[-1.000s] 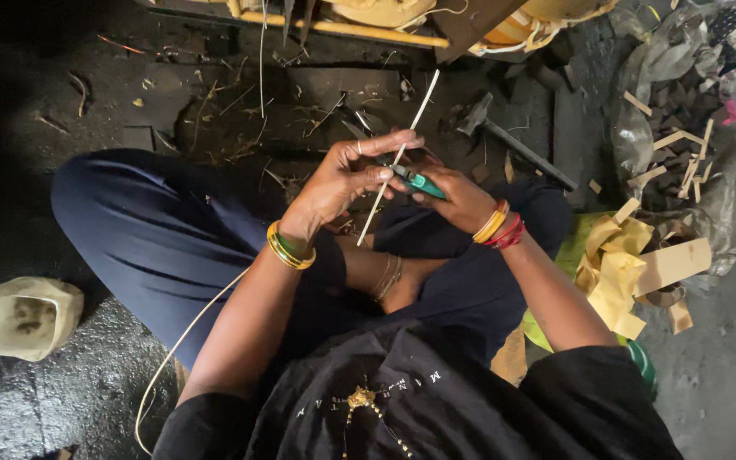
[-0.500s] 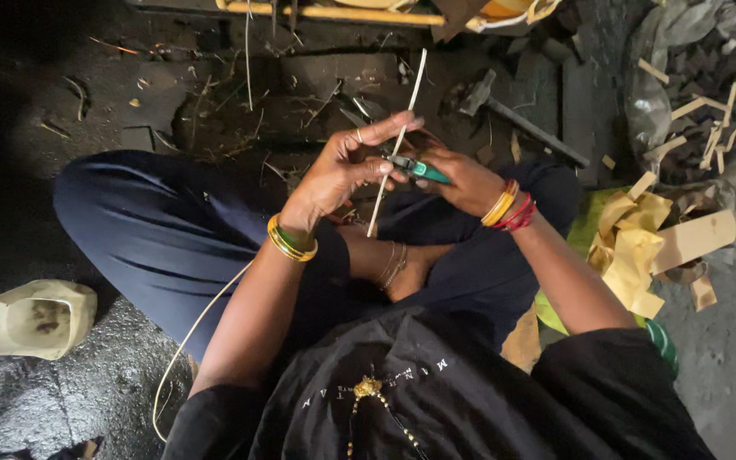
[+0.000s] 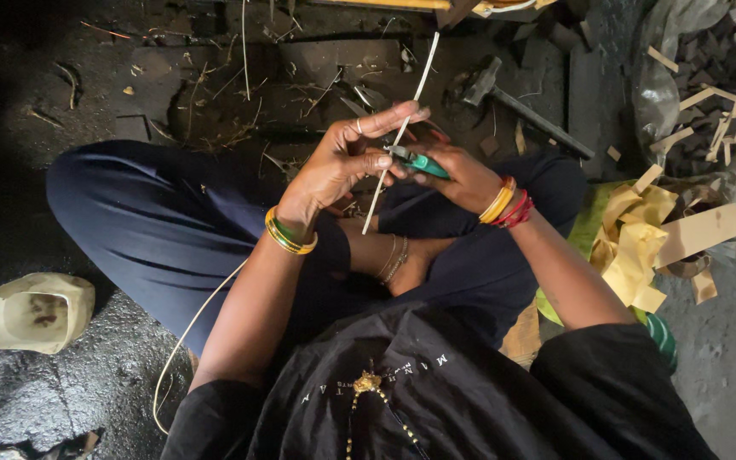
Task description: The person sits on the floor and uses pliers and a knife to cut and adjust metal wires and wooden sticks attached to the frame of a set of drums. They repeatedly cut wires, bend them, and secure them to the drum structure.
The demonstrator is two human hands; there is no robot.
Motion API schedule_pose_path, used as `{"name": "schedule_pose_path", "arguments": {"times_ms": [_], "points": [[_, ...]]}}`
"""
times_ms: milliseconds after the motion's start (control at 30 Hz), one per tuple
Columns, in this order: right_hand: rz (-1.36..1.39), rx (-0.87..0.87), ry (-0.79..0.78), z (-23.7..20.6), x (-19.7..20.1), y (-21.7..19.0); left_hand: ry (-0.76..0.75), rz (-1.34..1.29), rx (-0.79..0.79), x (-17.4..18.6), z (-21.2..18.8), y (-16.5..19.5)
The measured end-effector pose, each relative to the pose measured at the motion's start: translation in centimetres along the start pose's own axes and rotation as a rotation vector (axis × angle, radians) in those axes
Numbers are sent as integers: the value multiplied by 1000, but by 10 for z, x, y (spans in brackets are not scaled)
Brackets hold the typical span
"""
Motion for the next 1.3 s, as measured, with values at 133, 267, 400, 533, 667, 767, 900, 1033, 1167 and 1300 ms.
{"name": "schedule_pose_path", "arguments": {"times_ms": [133, 267, 400, 533, 667, 767, 900, 1033, 1167, 1300], "points": [[88, 1, 45, -1, -2, 1, -32, -47, 17, 1, 0, 0], [110, -23, 59, 2, -5, -1, -48, -31, 2, 3, 0, -1], [161, -217, 45, 3, -8, -4, -45, 29, 0, 1, 1, -2], [36, 16, 142, 1, -12, -7, -71, -4, 24, -4, 1, 1], [-171, -83, 160, -1, -21, 10, -1, 131, 0, -2, 3, 4], [-279, -382, 96, 3, -25, 27, 172, 267, 36, 9, 4, -3], [-286, 195, 333, 18, -12, 15, 227, 507, 4, 21, 5, -13], [745, -121, 574, 26, 0, 14, 64, 862, -193, 6, 11, -13], [887, -252, 834, 18, -2, 31, 79, 1175, -105, -17, 13, 2], [380, -72, 1124, -7, 0, 75, 381, 1883, -329, -61, 24, 57]]}}
Point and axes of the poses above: each hand's wrist, its own z-axis towards the middle knuckle, its own x-axis out of the back of the hand, y = z × x, the point moved 2 cm from there along z, towards the middle knuckle, and after that the axes turned 8 degrees about x, right-handed, at the moved point
